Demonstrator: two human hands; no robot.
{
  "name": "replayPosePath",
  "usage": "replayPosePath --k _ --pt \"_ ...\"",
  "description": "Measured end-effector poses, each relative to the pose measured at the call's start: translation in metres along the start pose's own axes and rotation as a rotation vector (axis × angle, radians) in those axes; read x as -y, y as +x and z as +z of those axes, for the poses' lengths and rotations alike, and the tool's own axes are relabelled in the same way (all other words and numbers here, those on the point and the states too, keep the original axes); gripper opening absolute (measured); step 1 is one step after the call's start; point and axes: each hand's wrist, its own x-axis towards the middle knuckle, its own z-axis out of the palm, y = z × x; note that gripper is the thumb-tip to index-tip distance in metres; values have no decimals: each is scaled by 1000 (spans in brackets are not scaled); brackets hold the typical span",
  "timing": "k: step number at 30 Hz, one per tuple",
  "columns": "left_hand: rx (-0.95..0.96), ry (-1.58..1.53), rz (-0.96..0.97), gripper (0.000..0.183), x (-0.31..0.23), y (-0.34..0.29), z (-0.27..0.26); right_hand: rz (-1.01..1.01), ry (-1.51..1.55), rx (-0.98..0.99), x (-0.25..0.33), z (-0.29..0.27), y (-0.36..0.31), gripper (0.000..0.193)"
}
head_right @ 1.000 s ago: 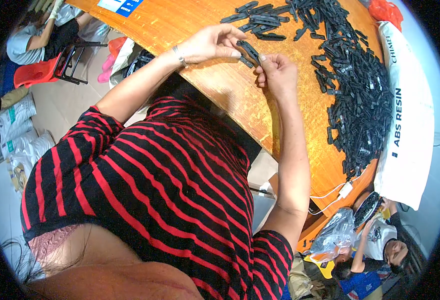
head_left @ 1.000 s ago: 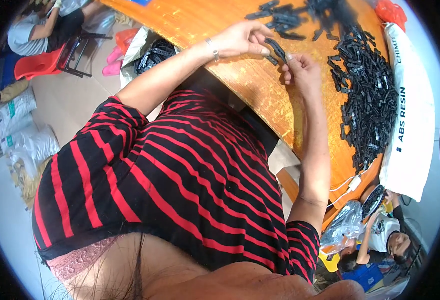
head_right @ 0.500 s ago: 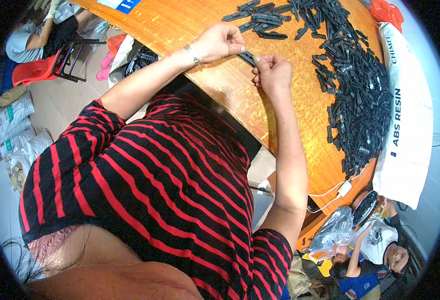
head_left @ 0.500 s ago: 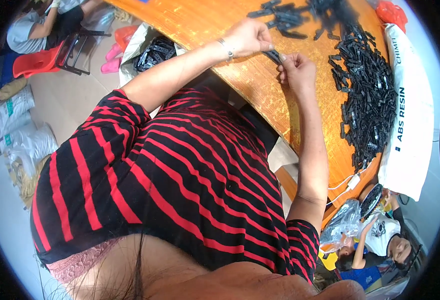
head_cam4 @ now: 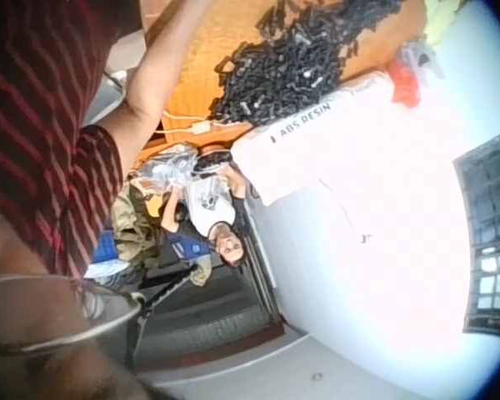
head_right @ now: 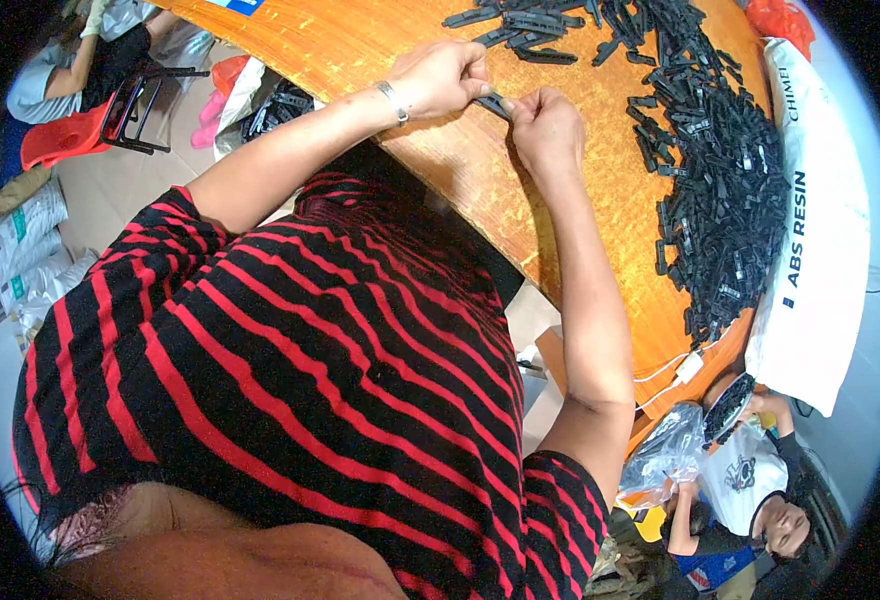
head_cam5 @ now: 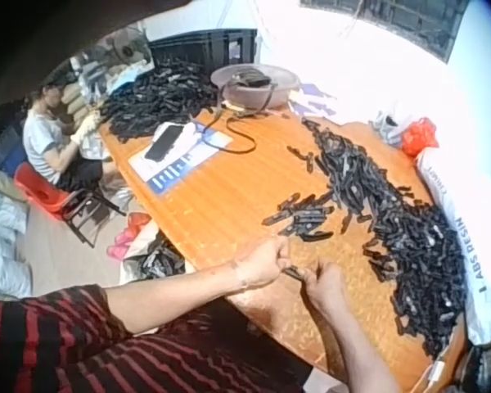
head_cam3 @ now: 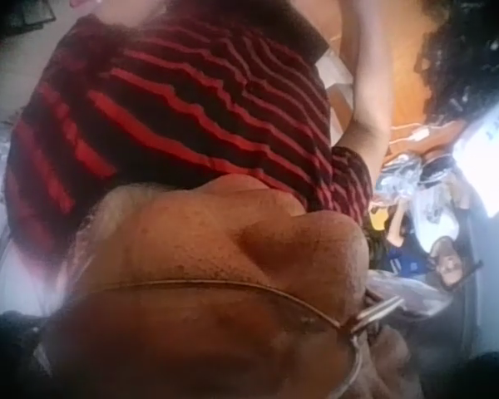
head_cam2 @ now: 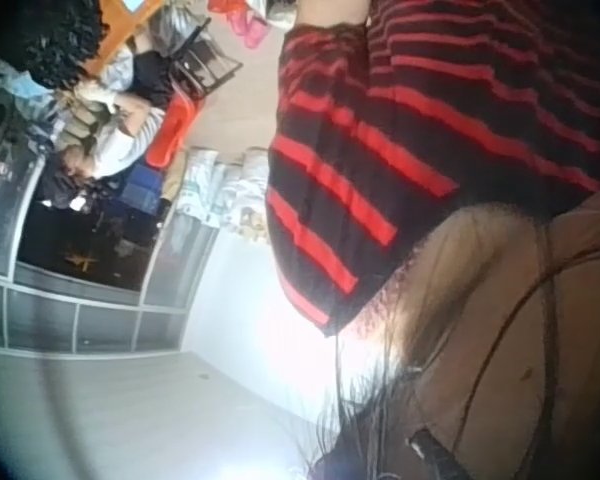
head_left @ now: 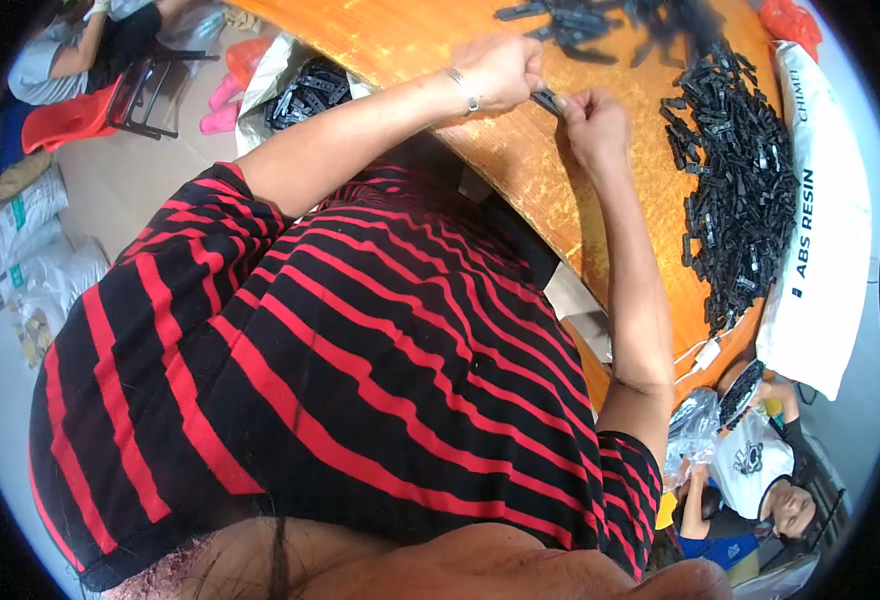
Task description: The person assembles and sorts small black plastic mechanical components by hand at a workbench.
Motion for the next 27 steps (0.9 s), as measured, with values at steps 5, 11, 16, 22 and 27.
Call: replayPosePath --k 5,11,16,22,27 --pt "-62 -3 52 21 5 -5 6 -40 16 -22 -6 2 -5 27" --pt "-23 -335 179 24 32 -7 14 -127 196 -164 0 3 -28 22" --pt "359 -632 3 19 24 -28 -14 -276 244 -209 9 1 -51 22" --pt "286 -740 168 19 14 -54 -31 -140 397 111 29 -9 -63 22" --pt "340 -528 32 20 52 -77 -96 -53 597 326 19 -24 -66 23"
